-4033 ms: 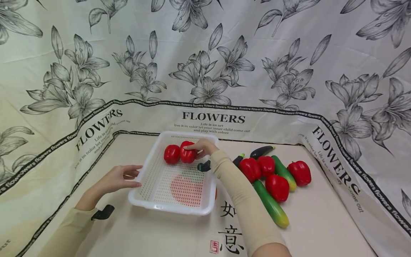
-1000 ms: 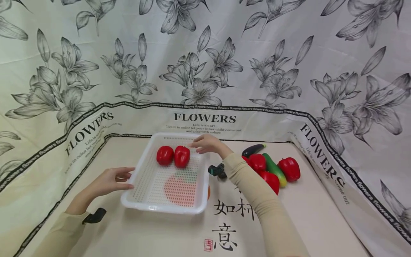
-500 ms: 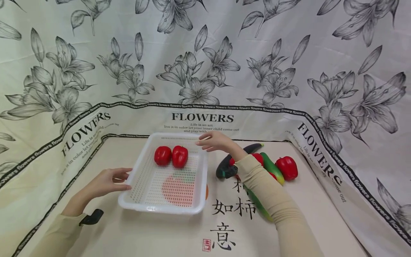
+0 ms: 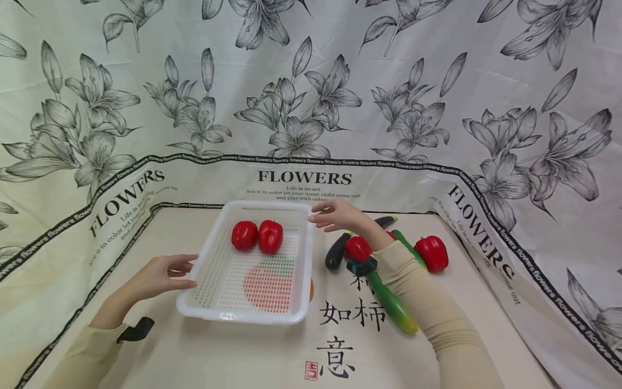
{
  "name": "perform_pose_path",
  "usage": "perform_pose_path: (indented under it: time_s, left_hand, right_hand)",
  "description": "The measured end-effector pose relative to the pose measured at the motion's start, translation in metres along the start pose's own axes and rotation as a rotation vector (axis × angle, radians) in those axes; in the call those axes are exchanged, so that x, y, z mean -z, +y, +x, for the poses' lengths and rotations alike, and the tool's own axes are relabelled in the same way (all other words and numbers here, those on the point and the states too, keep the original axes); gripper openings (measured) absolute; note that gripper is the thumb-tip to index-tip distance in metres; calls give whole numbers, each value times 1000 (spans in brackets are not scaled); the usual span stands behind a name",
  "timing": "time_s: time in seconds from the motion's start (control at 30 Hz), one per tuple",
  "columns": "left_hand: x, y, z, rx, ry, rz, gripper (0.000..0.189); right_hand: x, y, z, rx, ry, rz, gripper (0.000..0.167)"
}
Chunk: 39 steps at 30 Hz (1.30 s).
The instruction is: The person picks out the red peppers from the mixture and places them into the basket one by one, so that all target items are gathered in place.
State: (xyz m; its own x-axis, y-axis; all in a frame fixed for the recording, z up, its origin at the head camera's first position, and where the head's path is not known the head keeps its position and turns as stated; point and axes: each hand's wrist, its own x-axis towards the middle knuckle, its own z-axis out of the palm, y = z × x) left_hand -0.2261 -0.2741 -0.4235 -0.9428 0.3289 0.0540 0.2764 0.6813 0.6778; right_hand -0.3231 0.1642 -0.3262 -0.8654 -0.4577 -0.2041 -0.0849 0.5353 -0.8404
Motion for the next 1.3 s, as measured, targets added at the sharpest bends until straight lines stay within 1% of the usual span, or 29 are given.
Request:
perform_pose_path:
  time_s: [0.03,0.23,0.27,0.4,0.57,0.87,0.97,1.1,1.17,1.3]
  left_hand:
    - [0,0,0,-8,-3,3,73]
    - [1,2,1,-1,-9,-3,73]
    - [1,2,1,9,-8,-6,74]
    - [1,2,2,6,-12,-7,73]
    - [1,3,3,-3,-12,-11,72]
    - [1,3,4,2,-12,-1,73]
    - [0,4,4,2,-11,1,73]
    - [-1,4,5,-6,-12,-4,73]
    - [-1,5,4,-12,-12,-8,73]
    - [-2,5,3,-22,-3,-7,73]
  right_hand:
    - [2,1,-2,1,1,-3,55]
    - [15,9,-15,-1,4,-16,53]
    - [17,12,-17,-2,5,-9,53]
    - [27,20,-23,3,13,-14,55]
    - [38,30,-34,1,20,-55,58]
    - [53,53,-48,-50,55,-7,59]
    - [57,60,-55,-57,68,-32,58]
    - [62,70,-63,-92,94,-59,57]
    - [65,77,-66,-116,116,-67,57]
    - [69,91,-70,-135,138,-62,59]
